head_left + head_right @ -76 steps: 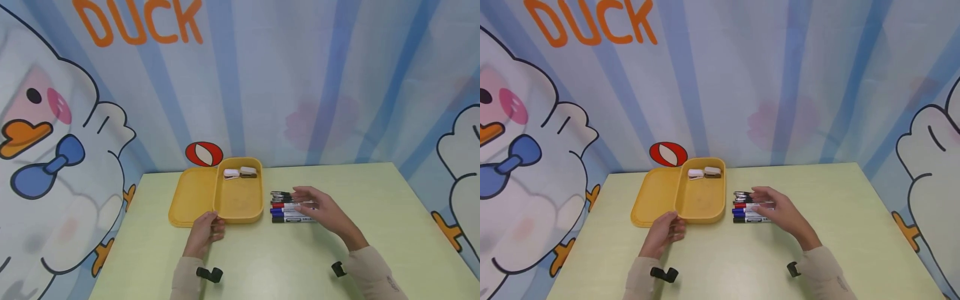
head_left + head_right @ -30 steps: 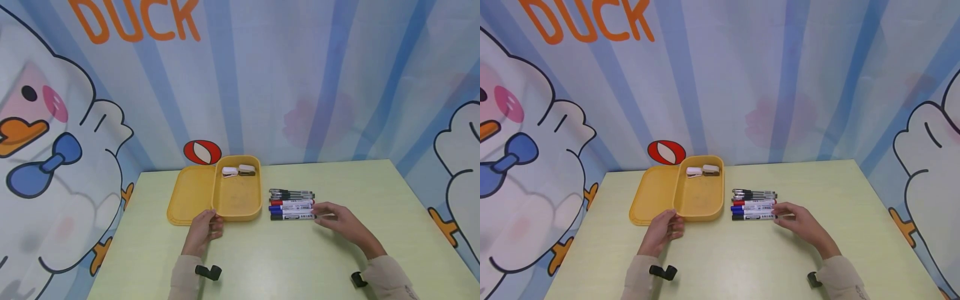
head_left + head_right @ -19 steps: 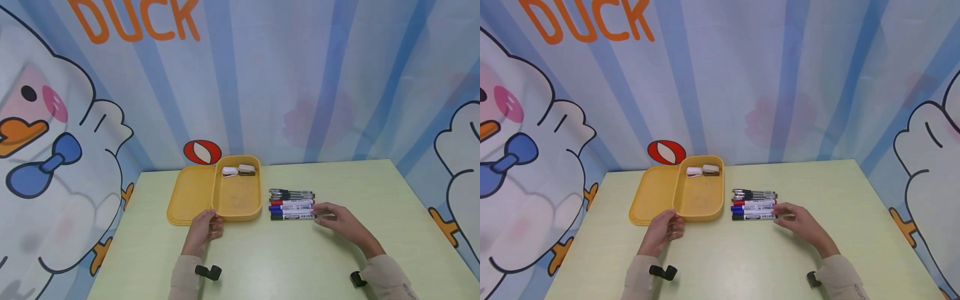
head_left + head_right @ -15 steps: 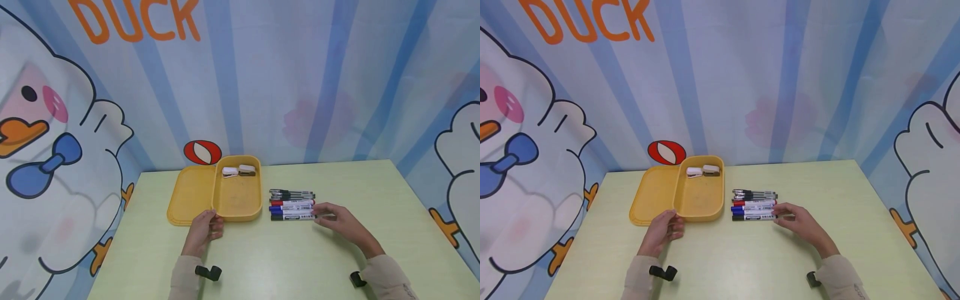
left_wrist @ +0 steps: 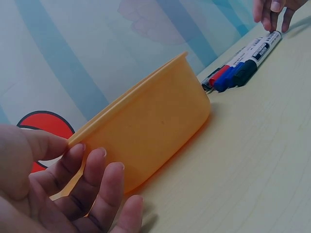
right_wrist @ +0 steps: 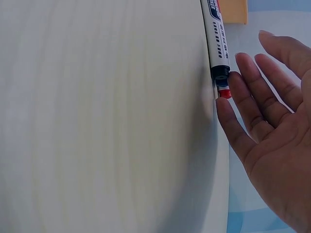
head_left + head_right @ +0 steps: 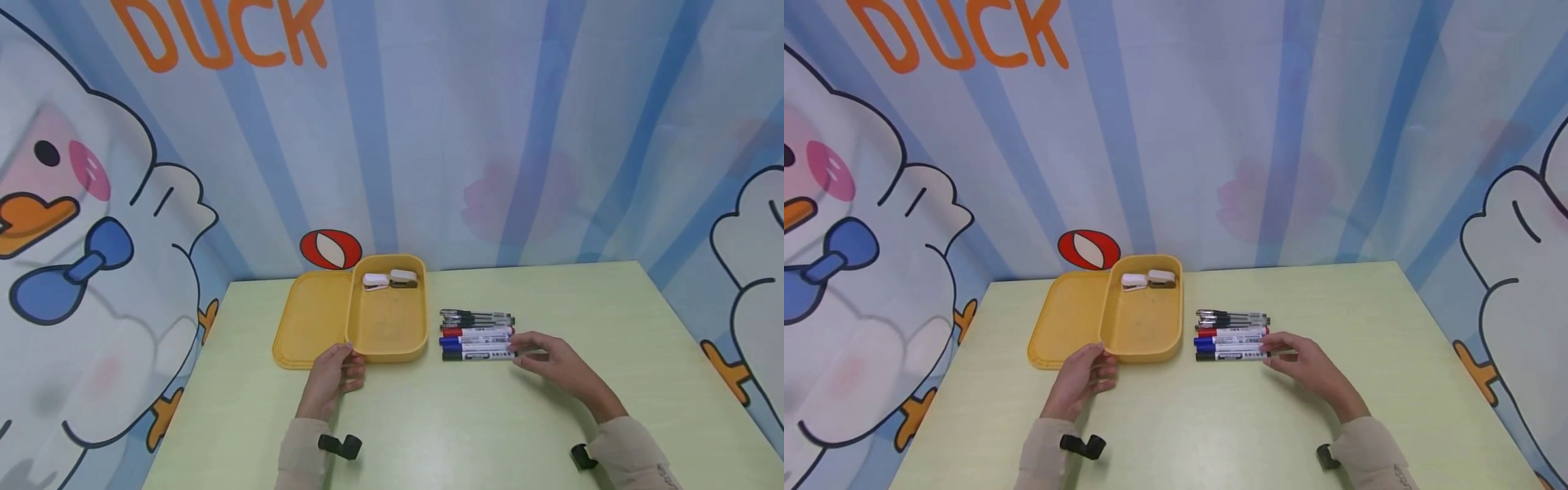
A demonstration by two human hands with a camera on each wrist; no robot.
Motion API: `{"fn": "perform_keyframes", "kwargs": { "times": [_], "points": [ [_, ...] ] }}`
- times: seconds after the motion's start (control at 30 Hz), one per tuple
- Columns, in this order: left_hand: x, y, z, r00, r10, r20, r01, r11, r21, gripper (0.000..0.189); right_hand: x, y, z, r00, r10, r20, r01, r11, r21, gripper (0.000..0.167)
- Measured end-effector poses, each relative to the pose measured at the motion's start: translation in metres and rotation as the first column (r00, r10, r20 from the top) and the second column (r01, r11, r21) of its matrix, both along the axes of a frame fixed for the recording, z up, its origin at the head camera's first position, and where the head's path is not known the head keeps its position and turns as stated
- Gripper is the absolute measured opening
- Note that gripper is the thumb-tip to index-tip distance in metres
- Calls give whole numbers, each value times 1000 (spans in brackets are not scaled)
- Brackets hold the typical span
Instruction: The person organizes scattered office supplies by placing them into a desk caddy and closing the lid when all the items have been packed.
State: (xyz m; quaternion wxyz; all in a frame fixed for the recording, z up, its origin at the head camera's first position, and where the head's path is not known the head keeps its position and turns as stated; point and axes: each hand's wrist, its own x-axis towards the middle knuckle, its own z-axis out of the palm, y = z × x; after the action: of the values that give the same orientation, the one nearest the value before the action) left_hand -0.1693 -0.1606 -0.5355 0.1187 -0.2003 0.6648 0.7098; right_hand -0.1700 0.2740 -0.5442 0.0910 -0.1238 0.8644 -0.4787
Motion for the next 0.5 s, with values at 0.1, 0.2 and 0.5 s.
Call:
{"fn": "perform_keyframes", "kwargs": {
  "times": [0.1,0.2,0.5],
  "points": [
    [0,0,-1,1000,0,-2,0,1000,0,31,0,0,1,1000,-3,3,3,1000,1,36],
    [-1,0,-1,1000,2,-2,-2,1000,1,30,0,0,1,1000,-6,4,6,1000,6,37],
    [0,1,0,1000,3,-16,-3,1000,-2,30,0,1,0,1000,-17,6,17,999,35,36]
  ]
}}
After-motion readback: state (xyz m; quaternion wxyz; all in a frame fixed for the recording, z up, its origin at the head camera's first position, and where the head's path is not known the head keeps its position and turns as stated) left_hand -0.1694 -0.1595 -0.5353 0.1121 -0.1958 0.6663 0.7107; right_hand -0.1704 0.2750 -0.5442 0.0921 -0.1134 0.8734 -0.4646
